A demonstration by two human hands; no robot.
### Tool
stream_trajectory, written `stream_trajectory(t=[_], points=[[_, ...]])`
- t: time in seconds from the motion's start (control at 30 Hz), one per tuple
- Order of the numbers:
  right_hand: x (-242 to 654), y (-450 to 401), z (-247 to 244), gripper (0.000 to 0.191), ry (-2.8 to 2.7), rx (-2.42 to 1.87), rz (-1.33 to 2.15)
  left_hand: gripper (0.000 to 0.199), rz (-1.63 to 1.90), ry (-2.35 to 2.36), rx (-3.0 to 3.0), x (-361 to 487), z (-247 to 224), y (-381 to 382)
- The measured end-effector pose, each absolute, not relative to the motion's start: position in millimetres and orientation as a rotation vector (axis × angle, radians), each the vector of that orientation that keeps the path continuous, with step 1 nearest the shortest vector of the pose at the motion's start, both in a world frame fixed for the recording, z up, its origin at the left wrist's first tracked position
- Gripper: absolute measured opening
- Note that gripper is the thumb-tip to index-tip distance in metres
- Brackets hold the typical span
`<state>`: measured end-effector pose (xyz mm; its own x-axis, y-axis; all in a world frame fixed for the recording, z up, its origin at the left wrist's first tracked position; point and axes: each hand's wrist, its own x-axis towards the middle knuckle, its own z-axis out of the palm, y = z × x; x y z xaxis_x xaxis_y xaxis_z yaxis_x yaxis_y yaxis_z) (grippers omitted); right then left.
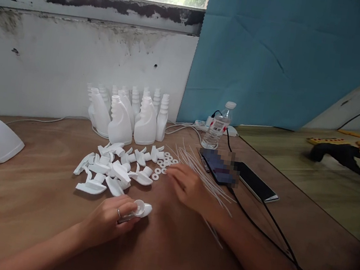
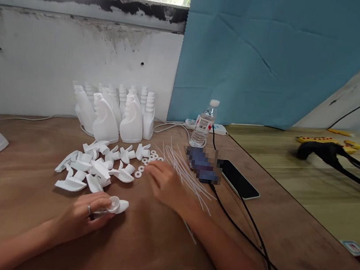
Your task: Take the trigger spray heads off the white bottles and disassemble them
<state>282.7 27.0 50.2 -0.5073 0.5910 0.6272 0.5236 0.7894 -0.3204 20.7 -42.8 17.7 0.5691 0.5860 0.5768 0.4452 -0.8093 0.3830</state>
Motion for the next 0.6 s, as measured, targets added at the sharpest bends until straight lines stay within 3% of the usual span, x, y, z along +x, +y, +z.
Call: stream_trajectory(t=[0.13,0.27,0.6], points=[[312.7,56.0,51.6,0.022,-2.256,-1.436,-0.199,0.021,1.081,0.821,2.606,20.5,19.6,-41.1],[332.4,66.7,53.3,0.023,-2.225,-1.900,-0.180,0.021,1.059,0.860,2.608,20.4,19.2,-42.0],[316.2,58.5,47.4,0.023,-2.330,-1.947,0.189,0.031,1.105,0.847,2.597,22.6,22.2,-43.8]])
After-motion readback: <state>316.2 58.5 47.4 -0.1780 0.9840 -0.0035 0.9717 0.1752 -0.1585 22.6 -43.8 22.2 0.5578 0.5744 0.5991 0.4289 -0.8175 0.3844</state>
